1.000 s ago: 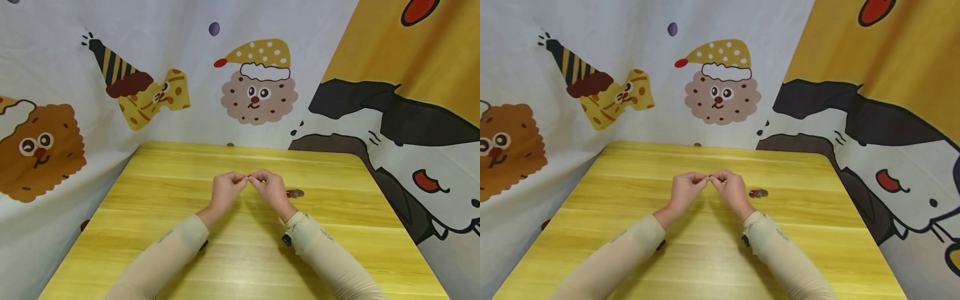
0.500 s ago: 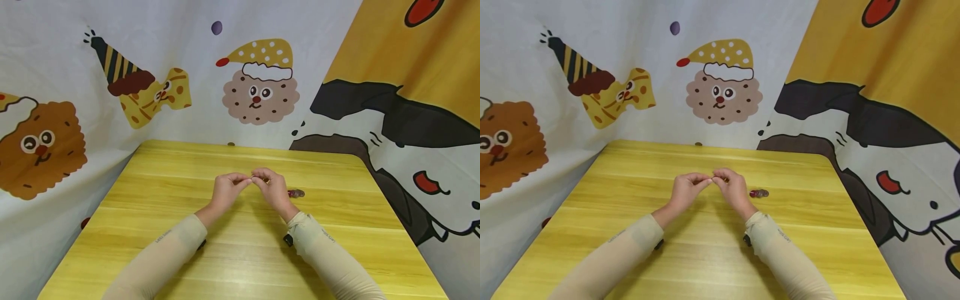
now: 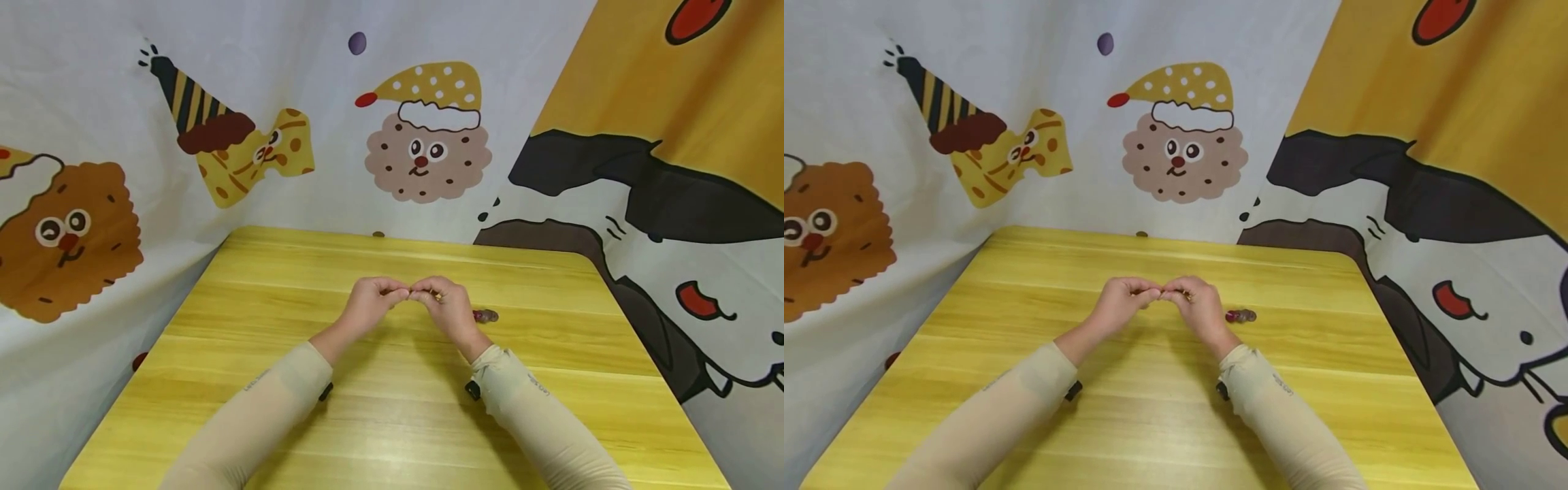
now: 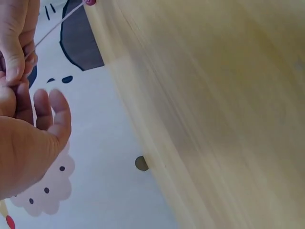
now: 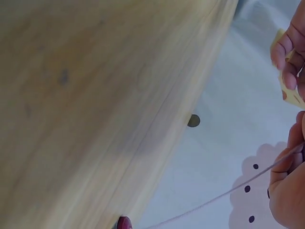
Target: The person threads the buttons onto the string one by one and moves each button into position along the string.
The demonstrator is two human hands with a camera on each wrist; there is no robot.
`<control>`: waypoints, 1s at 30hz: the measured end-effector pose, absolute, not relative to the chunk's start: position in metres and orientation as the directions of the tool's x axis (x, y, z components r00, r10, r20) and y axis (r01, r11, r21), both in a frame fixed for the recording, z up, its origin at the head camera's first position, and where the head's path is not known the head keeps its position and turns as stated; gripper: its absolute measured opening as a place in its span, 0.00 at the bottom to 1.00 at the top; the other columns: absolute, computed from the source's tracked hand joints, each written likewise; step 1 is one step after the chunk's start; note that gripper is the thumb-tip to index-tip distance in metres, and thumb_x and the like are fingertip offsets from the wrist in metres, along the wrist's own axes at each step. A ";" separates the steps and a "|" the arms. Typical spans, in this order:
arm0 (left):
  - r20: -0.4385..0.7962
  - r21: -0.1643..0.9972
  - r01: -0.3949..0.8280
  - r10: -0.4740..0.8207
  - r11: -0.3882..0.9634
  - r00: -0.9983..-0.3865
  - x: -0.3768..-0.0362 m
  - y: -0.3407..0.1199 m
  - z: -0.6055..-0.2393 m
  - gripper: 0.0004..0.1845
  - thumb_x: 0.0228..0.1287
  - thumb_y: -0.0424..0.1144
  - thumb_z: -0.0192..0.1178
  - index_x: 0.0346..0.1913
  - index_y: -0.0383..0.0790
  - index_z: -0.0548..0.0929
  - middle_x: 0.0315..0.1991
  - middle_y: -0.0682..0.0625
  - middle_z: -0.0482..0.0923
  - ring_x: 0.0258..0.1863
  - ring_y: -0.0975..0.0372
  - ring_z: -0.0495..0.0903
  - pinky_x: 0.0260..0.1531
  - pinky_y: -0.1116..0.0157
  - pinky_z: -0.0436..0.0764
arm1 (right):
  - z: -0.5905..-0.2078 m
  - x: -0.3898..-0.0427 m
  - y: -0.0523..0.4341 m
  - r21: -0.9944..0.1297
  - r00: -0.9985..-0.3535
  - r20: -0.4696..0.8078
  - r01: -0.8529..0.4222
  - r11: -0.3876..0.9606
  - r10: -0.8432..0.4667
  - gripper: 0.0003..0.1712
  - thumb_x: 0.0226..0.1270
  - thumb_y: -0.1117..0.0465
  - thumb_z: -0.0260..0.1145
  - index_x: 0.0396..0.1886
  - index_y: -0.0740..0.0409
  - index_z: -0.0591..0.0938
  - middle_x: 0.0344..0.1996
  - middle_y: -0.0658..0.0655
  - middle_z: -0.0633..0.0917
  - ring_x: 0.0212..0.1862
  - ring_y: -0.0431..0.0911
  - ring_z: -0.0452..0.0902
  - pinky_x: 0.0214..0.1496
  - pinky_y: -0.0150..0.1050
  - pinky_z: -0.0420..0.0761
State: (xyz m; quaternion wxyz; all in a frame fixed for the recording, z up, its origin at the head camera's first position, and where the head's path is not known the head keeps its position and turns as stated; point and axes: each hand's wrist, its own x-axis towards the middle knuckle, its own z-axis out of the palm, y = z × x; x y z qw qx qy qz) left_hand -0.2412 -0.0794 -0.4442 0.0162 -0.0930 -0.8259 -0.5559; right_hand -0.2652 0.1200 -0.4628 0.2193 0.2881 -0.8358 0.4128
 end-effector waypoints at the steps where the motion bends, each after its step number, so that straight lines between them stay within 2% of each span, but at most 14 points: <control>1: 0.124 0.913 0.171 0.149 0.370 -0.981 -0.241 -0.080 -0.443 0.10 0.75 0.46 0.68 0.48 0.46 0.94 0.46 0.51 0.93 0.43 0.54 0.89 0.40 0.63 0.88 | -0.462 -0.265 0.120 -0.565 -0.744 0.593 -0.657 0.499 -0.307 0.04 0.68 0.62 0.77 0.40 0.54 0.92 0.38 0.54 0.93 0.39 0.46 0.90 0.38 0.36 0.87; 4: 0.119 0.909 0.180 0.181 0.376 -0.976 -0.240 -0.082 -0.442 0.11 0.74 0.47 0.70 0.47 0.45 0.94 0.45 0.50 0.93 0.43 0.53 0.89 0.39 0.63 0.88 | -0.461 -0.264 0.121 -0.577 -0.768 0.553 -0.632 0.517 -0.322 0.04 0.69 0.61 0.75 0.41 0.54 0.92 0.38 0.53 0.94 0.41 0.45 0.90 0.39 0.37 0.88; 7: 0.095 0.931 0.162 0.209 0.328 -0.973 -0.241 -0.084 -0.442 0.12 0.76 0.46 0.67 0.48 0.42 0.93 0.46 0.48 0.92 0.46 0.52 0.90 0.41 0.61 0.90 | -0.458 -0.263 0.121 -0.597 -0.789 0.517 -0.610 0.521 -0.332 0.04 0.71 0.60 0.74 0.42 0.53 0.92 0.39 0.53 0.94 0.41 0.45 0.90 0.40 0.37 0.88; 11: -0.012 0.977 0.049 0.281 0.206 -0.960 -0.246 -0.089 -0.443 0.13 0.81 0.41 0.61 0.51 0.35 0.90 0.48 0.41 0.88 0.54 0.46 0.87 0.46 0.57 0.92 | -0.458 -0.262 0.119 -0.606 -0.788 0.505 -0.615 0.505 -0.354 0.04 0.70 0.60 0.75 0.42 0.53 0.92 0.39 0.52 0.94 0.41 0.45 0.91 0.42 0.38 0.89; 15: -0.128 0.985 -0.073 0.379 0.158 -0.916 -0.253 -0.096 -0.444 0.12 0.82 0.38 0.59 0.55 0.33 0.86 0.50 0.37 0.83 0.54 0.44 0.84 0.50 0.53 0.91 | -0.459 -0.262 0.117 -0.589 -0.768 0.511 -0.640 0.493 -0.387 0.03 0.69 0.61 0.76 0.40 0.53 0.92 0.38 0.52 0.94 0.41 0.45 0.91 0.43 0.38 0.89; 18: -0.160 0.978 -0.084 0.438 0.189 -0.884 -0.256 -0.101 -0.444 0.12 0.84 0.38 0.57 0.56 0.33 0.84 0.52 0.34 0.81 0.53 0.46 0.83 0.52 0.48 0.90 | -0.460 -0.261 0.116 -0.585 -0.764 0.499 -0.645 0.491 -0.410 0.03 0.69 0.61 0.76 0.39 0.53 0.93 0.38 0.51 0.94 0.41 0.44 0.91 0.43 0.38 0.90; 23: -0.161 0.960 -0.017 0.503 0.280 -0.849 -0.259 -0.106 -0.442 0.13 0.85 0.40 0.56 0.56 0.35 0.85 0.53 0.32 0.80 0.49 0.49 0.83 0.53 0.44 0.89 | -0.460 -0.261 0.116 -0.581 -0.771 0.466 -0.636 0.508 -0.433 0.03 0.69 0.60 0.76 0.40 0.51 0.93 0.38 0.50 0.94 0.41 0.43 0.91 0.43 0.37 0.89; 30: -0.184 0.939 0.012 0.534 0.342 -0.825 -0.261 -0.109 -0.443 0.17 0.87 0.43 0.52 0.59 0.33 0.82 0.44 0.39 0.78 0.44 0.52 0.79 0.50 0.48 0.89 | -0.462 -0.262 0.114 -0.585 -0.780 0.437 -0.625 0.517 -0.448 0.04 0.70 0.59 0.75 0.42 0.52 0.92 0.38 0.51 0.94 0.40 0.42 0.91 0.42 0.36 0.89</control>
